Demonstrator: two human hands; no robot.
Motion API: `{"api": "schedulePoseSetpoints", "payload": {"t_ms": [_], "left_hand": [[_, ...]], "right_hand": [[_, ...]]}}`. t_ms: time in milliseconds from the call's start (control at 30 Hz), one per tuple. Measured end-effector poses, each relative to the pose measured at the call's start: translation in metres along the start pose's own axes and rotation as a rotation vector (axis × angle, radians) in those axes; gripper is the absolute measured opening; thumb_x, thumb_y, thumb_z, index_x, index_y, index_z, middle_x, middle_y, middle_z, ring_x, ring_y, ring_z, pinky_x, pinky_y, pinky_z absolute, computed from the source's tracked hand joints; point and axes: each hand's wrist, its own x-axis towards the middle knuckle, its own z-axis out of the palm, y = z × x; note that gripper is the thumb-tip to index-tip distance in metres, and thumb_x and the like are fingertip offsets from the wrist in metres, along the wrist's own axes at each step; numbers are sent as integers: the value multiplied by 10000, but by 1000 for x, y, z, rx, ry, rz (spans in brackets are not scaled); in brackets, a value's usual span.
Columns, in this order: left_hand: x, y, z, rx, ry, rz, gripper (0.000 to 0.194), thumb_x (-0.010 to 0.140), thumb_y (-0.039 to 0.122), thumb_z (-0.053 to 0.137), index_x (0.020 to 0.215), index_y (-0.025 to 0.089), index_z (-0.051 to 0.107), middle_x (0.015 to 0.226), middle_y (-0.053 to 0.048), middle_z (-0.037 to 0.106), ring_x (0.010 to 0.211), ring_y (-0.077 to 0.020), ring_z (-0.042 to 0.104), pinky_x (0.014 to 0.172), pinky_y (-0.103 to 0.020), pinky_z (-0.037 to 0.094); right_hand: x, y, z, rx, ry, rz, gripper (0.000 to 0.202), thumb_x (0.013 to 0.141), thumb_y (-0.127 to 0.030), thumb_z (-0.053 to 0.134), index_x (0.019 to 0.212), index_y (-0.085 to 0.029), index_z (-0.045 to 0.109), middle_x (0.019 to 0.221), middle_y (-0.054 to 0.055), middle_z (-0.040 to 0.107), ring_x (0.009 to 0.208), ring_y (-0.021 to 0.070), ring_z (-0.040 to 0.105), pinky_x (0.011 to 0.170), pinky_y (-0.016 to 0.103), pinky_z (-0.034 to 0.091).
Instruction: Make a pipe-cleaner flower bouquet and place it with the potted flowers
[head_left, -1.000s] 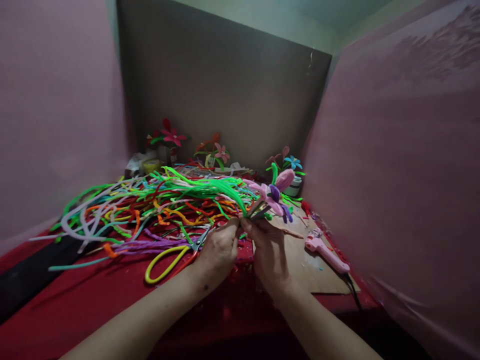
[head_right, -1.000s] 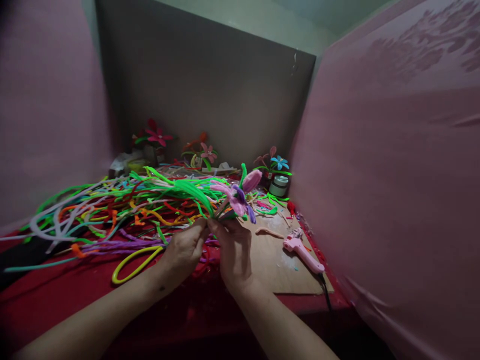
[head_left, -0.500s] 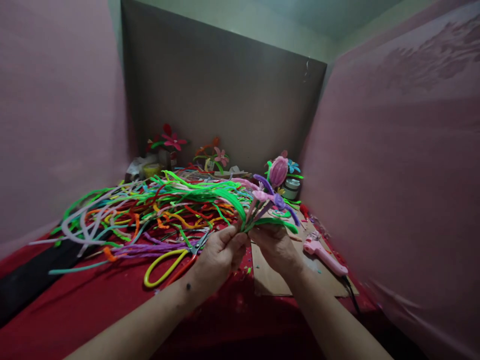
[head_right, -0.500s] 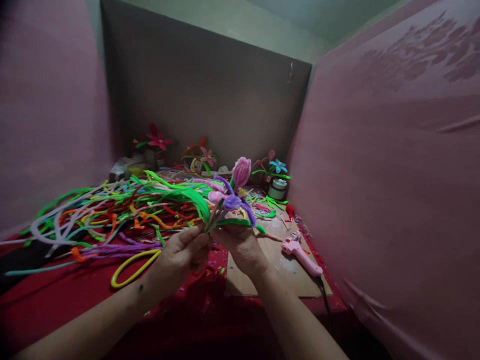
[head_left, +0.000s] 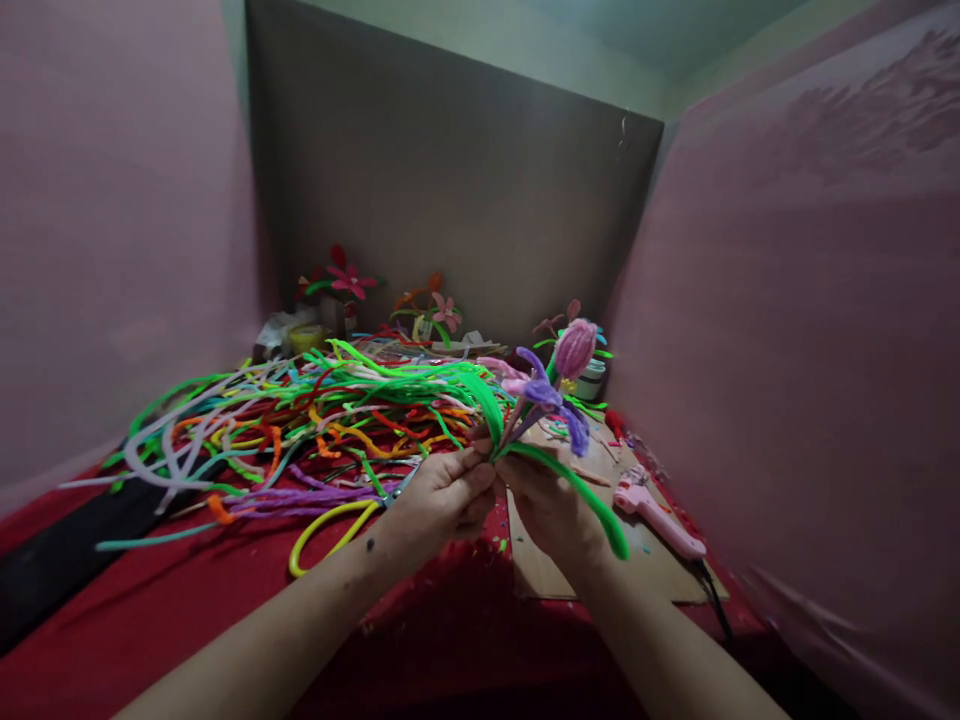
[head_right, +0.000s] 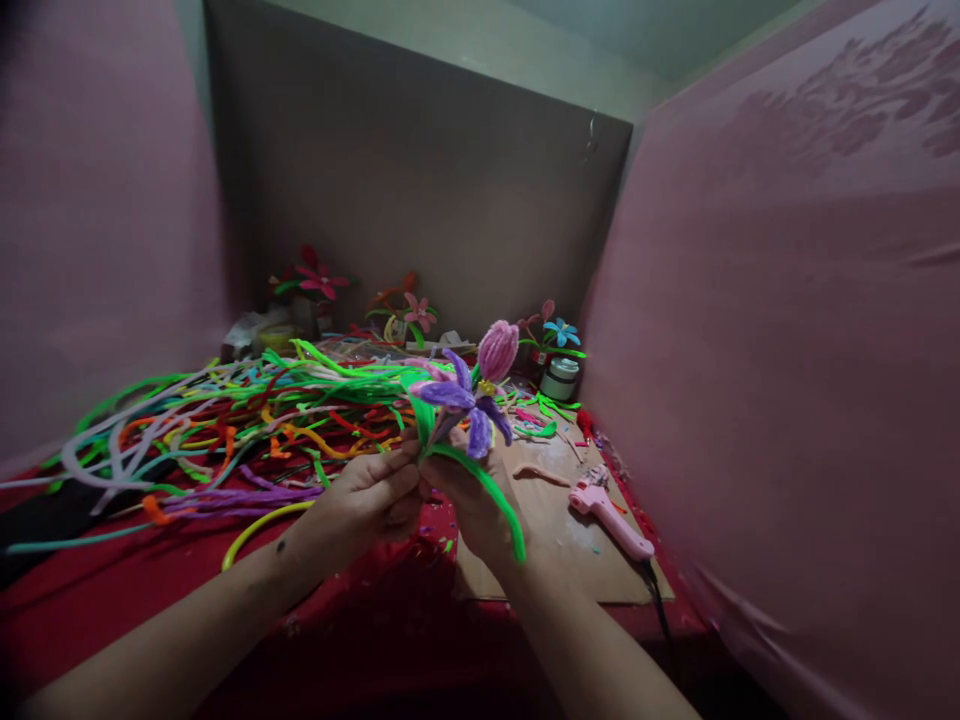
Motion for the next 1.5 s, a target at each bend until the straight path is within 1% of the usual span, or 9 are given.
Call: {"api": "schedulePoseSetpoints", "payload": {"t_ms": [133, 300, 500, 767, 1033, 1167, 1267, 1400, 1500], "left_hand": [[1, -1, -4, -55, -60, -29, 335, 754, 417, 627, 633, 179, 424, 473, 101, 230, 388, -27, 148, 362, -172, 146], [2, -1, -7, -42, -57, -15, 289, 767, 403, 621, 681, 152, 506, 480, 93, 261, 392, -22, 170, 361, -155, 157], [5, 1, -5, -79, -29, -41, 282, 792, 385, 595, 674, 156, 479, 458, 93, 294, 376, -22, 192, 360, -146, 171], [9, 1, -5, -36, 9, -61, 286, 813, 401, 558, 680, 156, 495, 495, 63, 406, 373, -34, 246, 336, -155, 239], [14, 3, -16, 198, 26, 16, 387, 812, 449, 540, 611, 119, 558, 508, -16, 557, 385, -67, 458, 398, -181, 348], [16, 2, -18, 129, 18, -4, 351, 787, 445, 574, 645, 123, 577, 483, 0, 549, 376, -71, 455, 404, -186, 353], [15, 3, -16, 108, 49, -13, 309, 731, 419, 635, 641, 130, 577, 463, 2, 545, 373, -81, 451, 392, -192, 326], [16, 7, -15, 225, 76, 45, 302, 747, 411, 611, 661, 122, 595, 522, -20, 576, 444, -96, 475, 439, -204, 333], [16, 7, -16, 400, 98, 122, 276, 771, 390, 578, 693, 127, 608, 594, -12, 576, 539, -114, 495, 537, -225, 387]], "right_hand": [[-1, 1, 2, -48, 40, 6, 143, 676, -327, 674, 798, -258, 704, 730, 20, 657, 706, 199, 567, 644, 334, 477], [-3, 3, 0, -179, 49, -30, 192, 735, -404, 618, 667, -230, 661, 604, 11, 595, 668, 189, 553, 595, 307, 440], [-5, -3, 5, -308, 129, -98, 266, 773, -299, 597, 527, -219, 535, 581, -17, 520, 623, 141, 485, 644, 269, 423], [1, 5, 15, -9, 174, 139, 271, 767, -369, 591, 580, -195, 499, 499, -52, 435, 468, 100, 419, 511, 247, 415], [0, 1, 18, -156, 75, 34, 345, 846, -402, 506, 560, -215, 554, 426, -23, 469, 432, 130, 484, 461, 261, 398], [1, 2, 21, -137, 110, 54, 269, 813, -419, 548, 673, -203, 628, 430, -26, 497, 406, 128, 472, 433, 262, 380], [2, 1, 22, -97, 117, 53, 233, 793, -395, 572, 691, -191, 615, 403, -58, 443, 357, 98, 401, 404, 249, 358], [5, 3, 20, -82, 160, 48, 257, 722, -356, 650, 573, -173, 548, 423, -69, 398, 379, 73, 359, 396, 230, 330], [9, 7, 17, -8, 188, 56, 200, 675, -330, 692, 645, -157, 595, 513, -54, 463, 432, 62, 363, 425, 216, 323]]}}
